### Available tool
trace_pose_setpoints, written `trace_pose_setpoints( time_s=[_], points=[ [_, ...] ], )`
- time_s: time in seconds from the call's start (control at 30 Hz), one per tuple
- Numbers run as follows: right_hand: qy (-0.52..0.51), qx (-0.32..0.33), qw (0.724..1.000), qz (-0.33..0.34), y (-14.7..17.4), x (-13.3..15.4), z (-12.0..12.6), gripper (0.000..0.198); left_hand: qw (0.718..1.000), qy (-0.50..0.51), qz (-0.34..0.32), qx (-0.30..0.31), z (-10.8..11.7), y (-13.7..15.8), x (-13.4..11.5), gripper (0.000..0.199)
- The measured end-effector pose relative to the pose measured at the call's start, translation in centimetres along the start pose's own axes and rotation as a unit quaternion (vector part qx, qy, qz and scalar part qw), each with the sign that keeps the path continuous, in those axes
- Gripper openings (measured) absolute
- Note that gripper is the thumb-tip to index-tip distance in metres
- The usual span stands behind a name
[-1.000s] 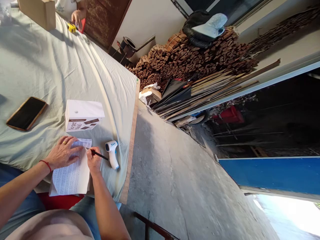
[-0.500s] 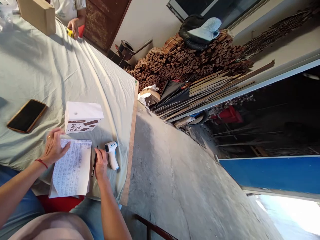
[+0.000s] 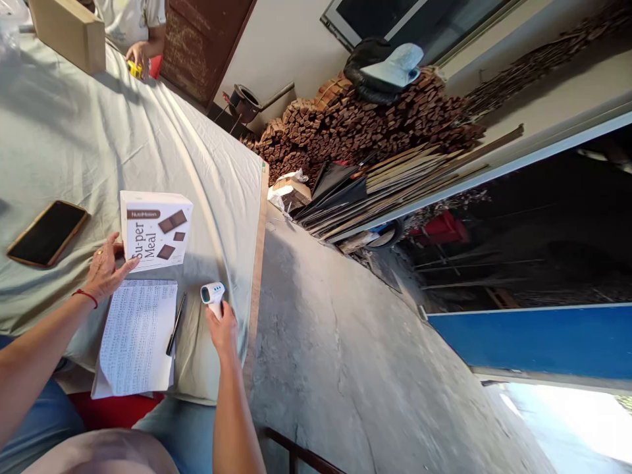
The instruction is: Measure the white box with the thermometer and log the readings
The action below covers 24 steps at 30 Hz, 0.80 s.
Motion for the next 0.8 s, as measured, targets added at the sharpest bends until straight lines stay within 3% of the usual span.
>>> trace_pose_setpoints(
  time_s=[0.07,0.17,0.23,0.3,0.47,0.8],
  points=[
    [-0.162,0.036,0.986,0.003,0.8,1.4,-1.9,0.038,1.000,0.008,0.023,0.002,0.2,0.1,0.5,0.079],
    [-0.387,0.117,0.914,-0.036,2.6,4.5,-5.9,0.037,1.000,-0.006,0.003,0.018,0.2,0.0,0.0,0.066],
    [-0.473,0.170,0.862,-0.066,3.8,7.0,-8.6,0.039,1.000,-0.012,-0.014,0.024,0.3,0.0,-0.5,0.061],
    [-0.507,0.196,0.835,-0.082,4.5,9.0,-10.3,0.040,0.999,-0.011,-0.021,0.021,0.4,0.0,-0.6,0.059],
    [-0.505,0.194,0.834,-0.105,4.7,10.3,-12.1,0.042,0.999,-0.009,-0.035,0.006,0.4,0.2,-0.8,0.058],
    [-0.477,0.185,0.854,-0.096,4.7,9.7,-12.5,0.046,0.999,-0.014,-0.044,-0.004,0.2,0.2,-0.8,0.058]
  ],
)
Point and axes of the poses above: each hand's wrist, its own y-axis away from the middle knuckle, its own z-axis out of the back of the hand, x = y × z, the point moved 10 cm from there along -y, towards the middle knuckle, and after that the axes turned 14 degrees about -y, right-handed, at the moved point
